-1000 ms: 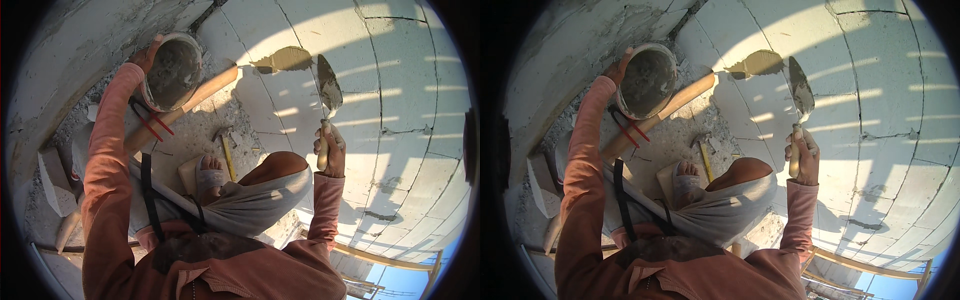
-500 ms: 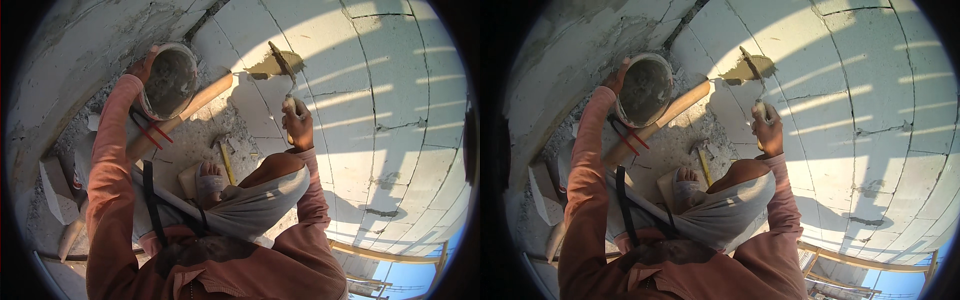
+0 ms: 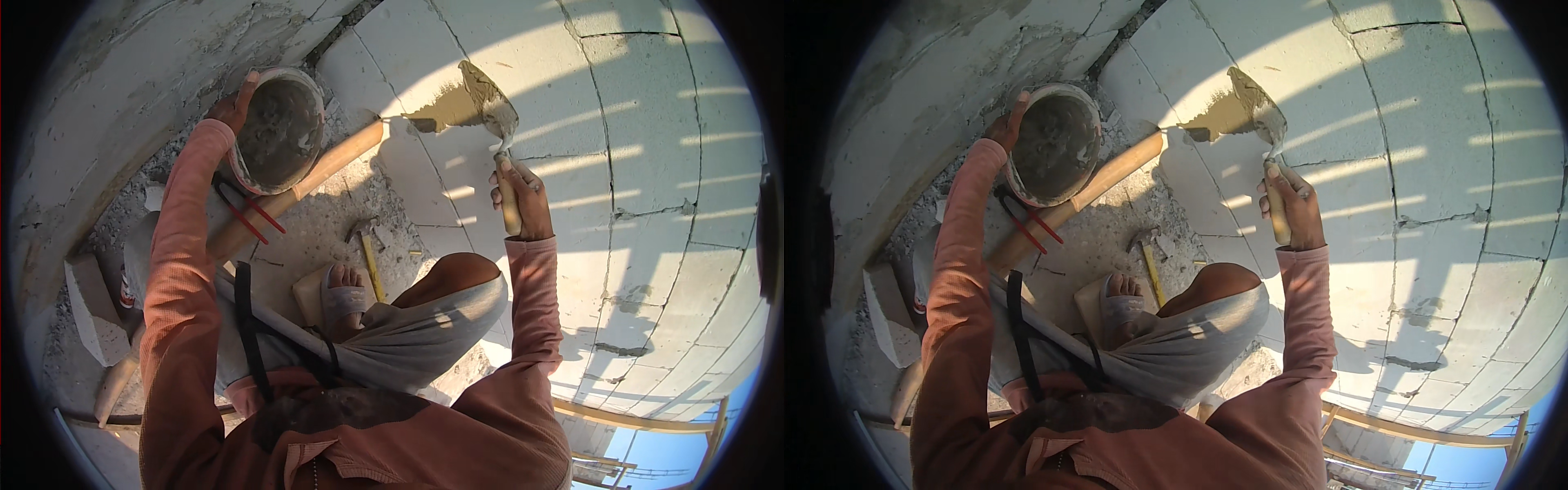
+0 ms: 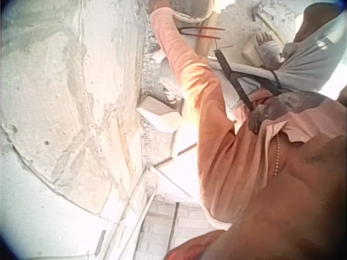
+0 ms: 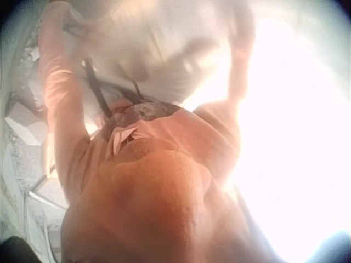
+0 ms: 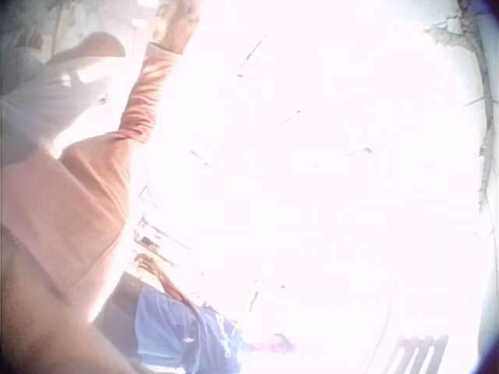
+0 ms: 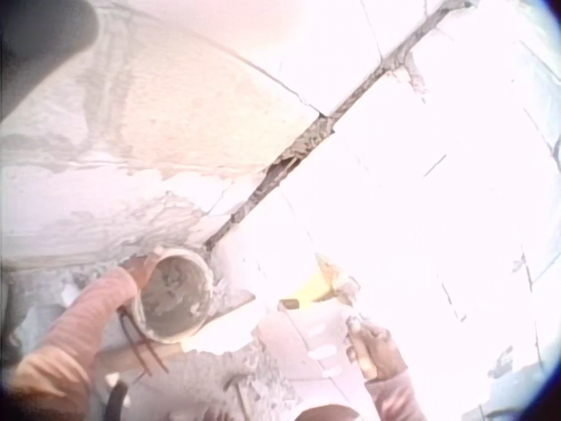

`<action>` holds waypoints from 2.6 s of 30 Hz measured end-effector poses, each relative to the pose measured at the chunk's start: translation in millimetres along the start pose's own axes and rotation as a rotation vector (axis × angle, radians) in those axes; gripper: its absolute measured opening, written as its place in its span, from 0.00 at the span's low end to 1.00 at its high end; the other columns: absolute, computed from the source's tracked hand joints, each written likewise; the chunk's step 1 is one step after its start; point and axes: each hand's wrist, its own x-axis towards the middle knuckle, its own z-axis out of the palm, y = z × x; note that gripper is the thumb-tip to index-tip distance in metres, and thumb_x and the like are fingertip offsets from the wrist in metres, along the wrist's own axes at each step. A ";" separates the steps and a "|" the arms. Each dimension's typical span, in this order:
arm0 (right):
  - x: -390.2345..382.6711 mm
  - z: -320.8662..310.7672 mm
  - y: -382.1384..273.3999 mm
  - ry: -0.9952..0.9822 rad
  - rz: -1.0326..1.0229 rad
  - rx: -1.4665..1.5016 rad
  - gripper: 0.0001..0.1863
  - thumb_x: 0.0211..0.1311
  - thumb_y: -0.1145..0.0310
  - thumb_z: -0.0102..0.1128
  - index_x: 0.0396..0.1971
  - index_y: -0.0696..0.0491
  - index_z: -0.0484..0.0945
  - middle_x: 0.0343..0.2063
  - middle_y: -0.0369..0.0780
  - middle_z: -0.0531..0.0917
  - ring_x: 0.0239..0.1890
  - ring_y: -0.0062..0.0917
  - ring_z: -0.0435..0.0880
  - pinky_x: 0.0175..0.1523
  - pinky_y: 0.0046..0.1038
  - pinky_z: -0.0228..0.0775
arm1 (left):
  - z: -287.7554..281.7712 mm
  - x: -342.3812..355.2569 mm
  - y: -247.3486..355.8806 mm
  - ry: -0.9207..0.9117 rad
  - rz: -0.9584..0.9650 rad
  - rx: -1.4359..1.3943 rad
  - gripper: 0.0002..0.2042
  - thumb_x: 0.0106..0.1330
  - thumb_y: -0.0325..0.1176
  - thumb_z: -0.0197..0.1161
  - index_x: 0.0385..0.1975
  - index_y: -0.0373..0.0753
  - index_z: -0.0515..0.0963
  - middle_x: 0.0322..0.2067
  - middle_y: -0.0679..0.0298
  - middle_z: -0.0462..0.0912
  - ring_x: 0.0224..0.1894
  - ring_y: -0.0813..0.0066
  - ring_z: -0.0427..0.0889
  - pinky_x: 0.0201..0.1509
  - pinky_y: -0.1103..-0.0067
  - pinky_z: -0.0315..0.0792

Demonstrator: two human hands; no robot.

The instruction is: The person scoops mortar from a bucket with a trowel and applies it onto the gaps and joints of a concrete block wall.

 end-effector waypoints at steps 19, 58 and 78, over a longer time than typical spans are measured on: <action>13.1 16.0 -47.6 0.049 -0.085 -0.021 0.19 0.71 0.55 0.61 0.46 0.57 0.79 0.29 0.36 0.79 0.21 0.17 0.76 0.24 0.20 0.69 | 18.1 15.7 -25.5 0.050 0.103 0.008 0.51 0.64 0.77 0.29 0.68 0.35 0.68 0.65 0.38 0.68 0.70 0.43 0.65 0.74 0.61 0.52; 105.4 248.0 42.5 -0.516 -1.083 -1.510 0.14 0.57 0.57 0.59 0.33 0.52 0.82 0.34 0.43 0.86 0.40 0.39 0.86 0.44 0.40 0.77 | 50.2 50.6 -76.4 0.150 0.550 0.065 0.35 0.77 0.59 0.30 0.64 0.34 0.69 0.64 0.42 0.69 0.69 0.45 0.65 0.72 0.64 0.59; 123.4 250.0 29.9 -0.313 -0.761 -1.398 0.21 0.58 0.51 0.58 0.33 0.54 0.87 0.38 0.47 0.88 0.44 0.43 0.87 0.48 0.44 0.78 | 4.2 -11.6 -31.0 -0.024 0.256 -0.093 0.44 0.71 0.69 0.28 0.66 0.34 0.69 0.66 0.44 0.69 0.71 0.50 0.64 0.74 0.68 0.54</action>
